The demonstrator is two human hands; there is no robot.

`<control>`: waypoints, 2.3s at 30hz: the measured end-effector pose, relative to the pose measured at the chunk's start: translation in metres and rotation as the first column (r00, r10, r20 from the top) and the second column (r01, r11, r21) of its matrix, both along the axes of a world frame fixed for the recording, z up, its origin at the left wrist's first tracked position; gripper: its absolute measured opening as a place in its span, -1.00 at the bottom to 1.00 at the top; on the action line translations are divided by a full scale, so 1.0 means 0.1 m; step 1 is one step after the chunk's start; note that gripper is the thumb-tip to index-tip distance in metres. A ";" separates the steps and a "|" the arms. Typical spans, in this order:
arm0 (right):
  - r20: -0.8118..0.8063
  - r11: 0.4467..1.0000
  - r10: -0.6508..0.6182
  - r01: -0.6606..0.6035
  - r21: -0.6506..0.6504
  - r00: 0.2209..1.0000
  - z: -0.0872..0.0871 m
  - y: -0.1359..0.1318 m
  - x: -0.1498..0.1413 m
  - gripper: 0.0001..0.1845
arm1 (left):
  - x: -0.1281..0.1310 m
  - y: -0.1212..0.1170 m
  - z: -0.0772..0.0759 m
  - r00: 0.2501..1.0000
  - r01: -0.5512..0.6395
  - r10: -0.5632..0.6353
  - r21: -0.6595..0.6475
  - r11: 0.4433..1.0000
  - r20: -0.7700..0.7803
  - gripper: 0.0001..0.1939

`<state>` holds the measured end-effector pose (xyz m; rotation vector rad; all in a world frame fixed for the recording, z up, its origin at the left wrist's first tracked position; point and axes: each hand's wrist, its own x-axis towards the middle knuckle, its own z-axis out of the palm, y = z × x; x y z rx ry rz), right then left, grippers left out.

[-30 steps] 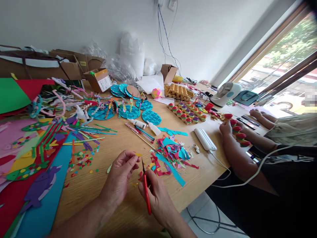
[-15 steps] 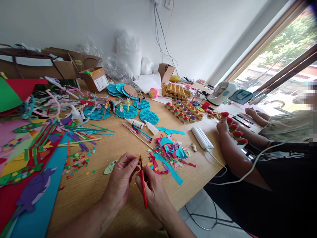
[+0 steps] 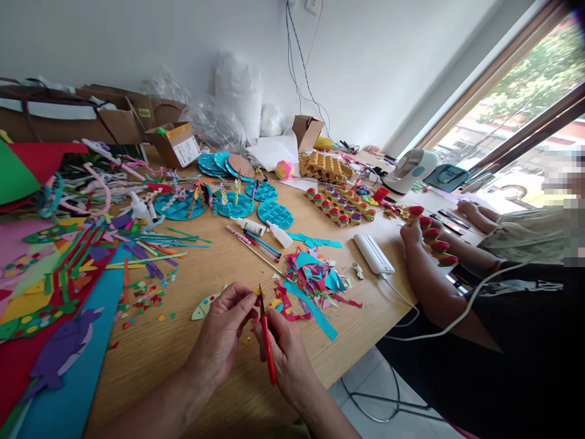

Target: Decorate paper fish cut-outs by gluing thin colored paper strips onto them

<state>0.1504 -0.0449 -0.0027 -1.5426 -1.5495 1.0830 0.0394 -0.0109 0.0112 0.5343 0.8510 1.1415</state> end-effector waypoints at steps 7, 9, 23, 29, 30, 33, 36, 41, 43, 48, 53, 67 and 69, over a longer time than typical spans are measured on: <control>-0.017 1.000 0.020 -0.020 -0.010 1.000 -0.03 -0.04 0.03 -0.69 | -0.03 0.01 0.00 0.999 0.039 -0.039 0.043 0.998 -0.017 -0.90; -0.019 0.999 0.035 -0.035 -0.006 0.999 -0.03 -0.04 0.04 -0.69 | -0.03 0.01 0.00 0.998 0.048 -0.047 0.051 0.998 -0.032 -0.90; 0.020 0.995 0.091 -0.089 -0.049 0.996 0.02 -0.07 0.12 -0.67 | -0.11 0.03 0.06 0.986 0.092 -0.084 0.046 0.995 -0.145 -0.85; -0.007 0.981 0.162 -0.162 -0.106 0.987 0.15 -0.06 0.16 -0.73 | -0.17 0.04 0.03 0.977 0.155 -0.146 0.048 0.987 -0.152 -0.84; -0.008 0.980 0.167 -0.167 -0.104 0.986 0.15 -0.05 0.16 -0.73 | -0.17 0.03 0.03 0.979 0.157 -0.149 0.046 0.986 -0.142 -0.84; -0.013 0.980 0.173 -0.173 -0.098 0.985 0.16 -0.04 0.14 -0.73 | -0.15 0.01 0.04 0.983 0.146 -0.140 0.046 0.988 -0.116 -0.85; -0.023 0.979 0.170 -0.172 -0.108 0.985 0.17 -0.03 0.14 -0.74 | -0.16 0.01 0.04 0.982 0.151 -0.144 0.052 0.987 -0.126 -0.86; -0.132 0.951 0.232 -0.253 -0.176 0.964 0.19 -0.04 0.22 -0.67 | -0.25 0.06 0.03 0.951 0.274 -0.261 0.056 0.960 -0.163 -0.88; -0.232 0.936 0.229 -0.280 -0.215 0.945 0.20 -0.04 0.26 -0.63 | -0.29 0.09 0.04 0.925 0.340 -0.326 0.045 0.939 -0.195 -0.86; -0.372 0.987 0.088 -0.130 -0.090 0.924 0.25 0.07 0.28 -0.67 | -0.30 0.15 0.10 0.835 0.471 -0.419 0.069 0.879 -0.358 -0.84; -0.288 0.991 0.095 -0.119 -0.066 0.953 0.30 0.24 0.21 -0.79 | -0.29 0.18 0.11 0.712 0.552 -0.373 0.147 0.820 -0.595 -0.93; -0.199 1.000 0.014 -0.008 0.028 0.980 0.22 0.33 0.15 -0.83 | -0.29 0.19 -0.04 0.678 0.621 -0.420 0.164 0.767 -0.603 -0.80; -0.216 0.999 -0.020 0.027 0.030 0.976 0.21 0.33 0.11 -0.82 | -0.26 0.17 -0.09 0.701 0.596 -0.383 0.199 0.778 -0.601 -0.79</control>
